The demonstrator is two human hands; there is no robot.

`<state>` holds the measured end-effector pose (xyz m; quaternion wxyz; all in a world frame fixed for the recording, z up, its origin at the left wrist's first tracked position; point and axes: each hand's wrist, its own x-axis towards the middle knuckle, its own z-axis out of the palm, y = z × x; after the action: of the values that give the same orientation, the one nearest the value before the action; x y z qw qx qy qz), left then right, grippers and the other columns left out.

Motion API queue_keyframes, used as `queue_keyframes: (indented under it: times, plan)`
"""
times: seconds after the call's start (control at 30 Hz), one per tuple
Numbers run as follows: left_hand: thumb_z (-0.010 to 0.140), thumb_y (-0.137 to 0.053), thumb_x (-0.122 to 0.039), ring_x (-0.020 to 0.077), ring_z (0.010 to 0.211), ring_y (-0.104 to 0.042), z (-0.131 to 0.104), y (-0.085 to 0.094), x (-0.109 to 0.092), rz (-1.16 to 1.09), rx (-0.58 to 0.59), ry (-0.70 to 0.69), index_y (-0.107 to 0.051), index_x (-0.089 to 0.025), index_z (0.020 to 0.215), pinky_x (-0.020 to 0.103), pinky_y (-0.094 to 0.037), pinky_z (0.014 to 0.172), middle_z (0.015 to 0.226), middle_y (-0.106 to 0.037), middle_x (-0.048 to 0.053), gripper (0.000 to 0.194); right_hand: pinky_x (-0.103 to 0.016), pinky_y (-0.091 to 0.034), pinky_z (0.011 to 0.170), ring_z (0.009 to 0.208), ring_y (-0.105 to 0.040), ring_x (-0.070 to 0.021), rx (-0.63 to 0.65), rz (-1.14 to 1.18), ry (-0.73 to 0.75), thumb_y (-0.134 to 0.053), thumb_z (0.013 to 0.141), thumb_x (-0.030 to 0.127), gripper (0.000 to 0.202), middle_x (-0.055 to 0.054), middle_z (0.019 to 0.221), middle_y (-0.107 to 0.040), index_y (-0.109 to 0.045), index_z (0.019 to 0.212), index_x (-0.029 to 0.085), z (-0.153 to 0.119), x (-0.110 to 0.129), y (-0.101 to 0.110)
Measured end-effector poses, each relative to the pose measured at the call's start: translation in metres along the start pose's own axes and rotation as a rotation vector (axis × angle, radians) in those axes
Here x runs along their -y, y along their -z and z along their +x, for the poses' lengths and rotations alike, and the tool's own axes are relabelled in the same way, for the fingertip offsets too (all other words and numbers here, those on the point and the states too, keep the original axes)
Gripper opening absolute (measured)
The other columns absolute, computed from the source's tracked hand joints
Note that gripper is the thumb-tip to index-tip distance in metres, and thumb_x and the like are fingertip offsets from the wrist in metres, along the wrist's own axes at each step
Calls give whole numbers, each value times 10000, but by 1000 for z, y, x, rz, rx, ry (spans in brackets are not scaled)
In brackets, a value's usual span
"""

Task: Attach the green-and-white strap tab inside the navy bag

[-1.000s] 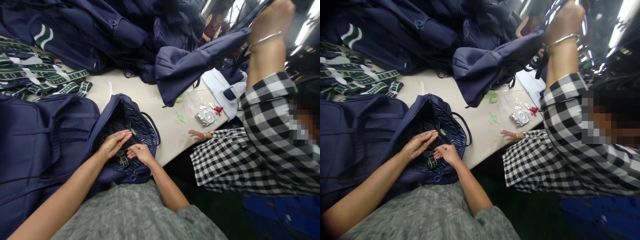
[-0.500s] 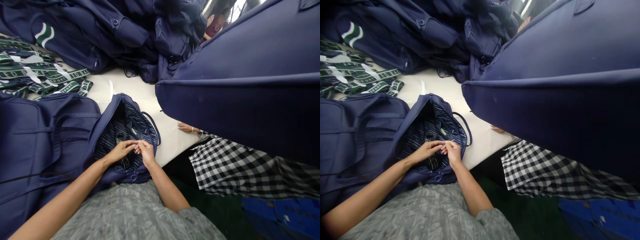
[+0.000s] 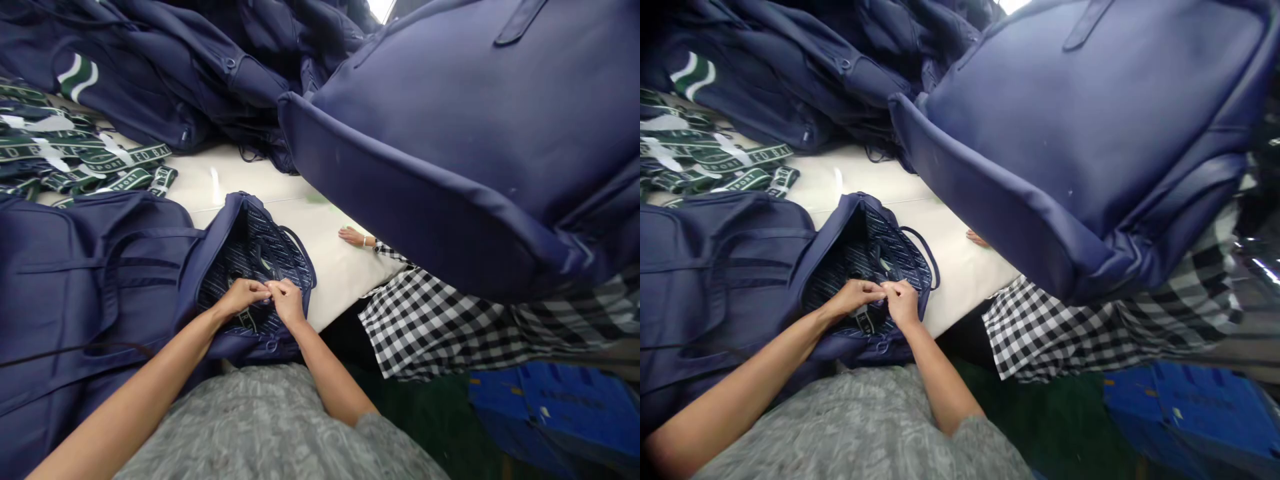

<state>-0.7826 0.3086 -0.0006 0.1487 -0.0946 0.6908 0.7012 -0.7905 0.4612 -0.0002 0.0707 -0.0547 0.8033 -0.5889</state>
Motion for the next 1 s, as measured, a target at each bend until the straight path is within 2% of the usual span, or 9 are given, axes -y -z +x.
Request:
queue_keyframes:
  times: [0.1, 0.27, 0.33, 0.4, 0.5, 0.57, 0.73, 0.87, 1.0]
  plan:
    - [442, -832, -436, 209, 645, -630, -4, 2, -4, 17, 12, -20, -712, -190, 556, 287, -507, 638, 612, -708, 48, 296, -245, -499, 818, 846, -609, -146, -39, -100, 42, -620, 847, 275, 191, -18, 894, -706, -792, 921, 237, -1, 5, -1]
    - [493, -808, -421, 209, 664, -633, -6, 4, -6, -7, -3, -54, -715, -190, 581, 299, -508, 664, 634, -711, 49, 264, -208, -489, 534, 555, -559, -98, 87, -261, 29, -507, 930, 367, 353, -17, 752, -691, -737, 1114, 174, 6, 11, 0]
    - [544, -790, -397, 190, 660, -626, -4, 5, -3, -20, -47, -60, -718, -179, 616, 307, -508, 705, 635, -702, 37, 240, -208, -500, 549, 563, -582, -103, 151, -353, 37, -478, 948, 351, 391, -12, 700, -681, -687, 1204, 143, 16, 12, 10]
    - [614, -775, -363, 176, 664, -623, 0, 7, 2, -19, -109, -58, -709, -166, 654, 324, -508, 743, 637, -687, 20, 212, -235, -530, 652, 670, -631, -122, 174, -469, 63, -488, 940, 287, 388, -37, 800, -708, -646, 1259, 135, 31, 14, 24]
    - [733, -744, -315, 172, 704, -635, 5, 11, 8, 10, -191, -41, -692, -150, 716, 357, -513, 791, 672, -680, 4, 174, -306, -501, 875, 925, -646, -182, 195, -673, 130, -567, 878, 199, 320, -81, 1016, -700, -706, 1165, 172, 54, 14, 43]
    - [790, -719, -291, 172, 735, -643, 8, 12, 10, 41, -226, -25, -683, -145, 744, 371, -514, 814, 695, -677, -2, 157, -325, -463, 942, 1018, -626, -211, 261, -795, 181, -630, 833, 192, 272, -73, 1083, -672, -744, 1078, 220, 65, 12, 48]
    - [836, -699, -290, 176, 782, -650, 19, 2, 9, 124, -238, 17, -661, -132, 757, 375, -528, 819, 746, -674, 4, 180, -312, -475, 879, 991, -639, -222, 418, -1036, 249, -619, 816, 147, 252, -81, 1114, -621, -755, 1011, 231, 69, 0, 38]
    - [851, -685, -314, 180, 803, -650, 28, -11, 16, 188, -234, 72, -653, -130, 781, 376, -538, 804, 789, -672, 10, 200, -318, -485, 828, 959, -647, -224, 434, -1140, 262, -482, 881, 120, 270, -116, 1107, -610, -742, 922, 175, 69, -9, 38]
    - [854, -680, -335, 182, 810, -646, 36, -18, 22, 240, -248, 120, -653, -130, 803, 369, -542, 782, 824, -673, 19, 214, -324, -483, 831, 997, -638, -231, 426, -1154, 264, -473, 897, 152, 241, -117, 1106, -630, -706, 949, 177, 70, -12, 42]
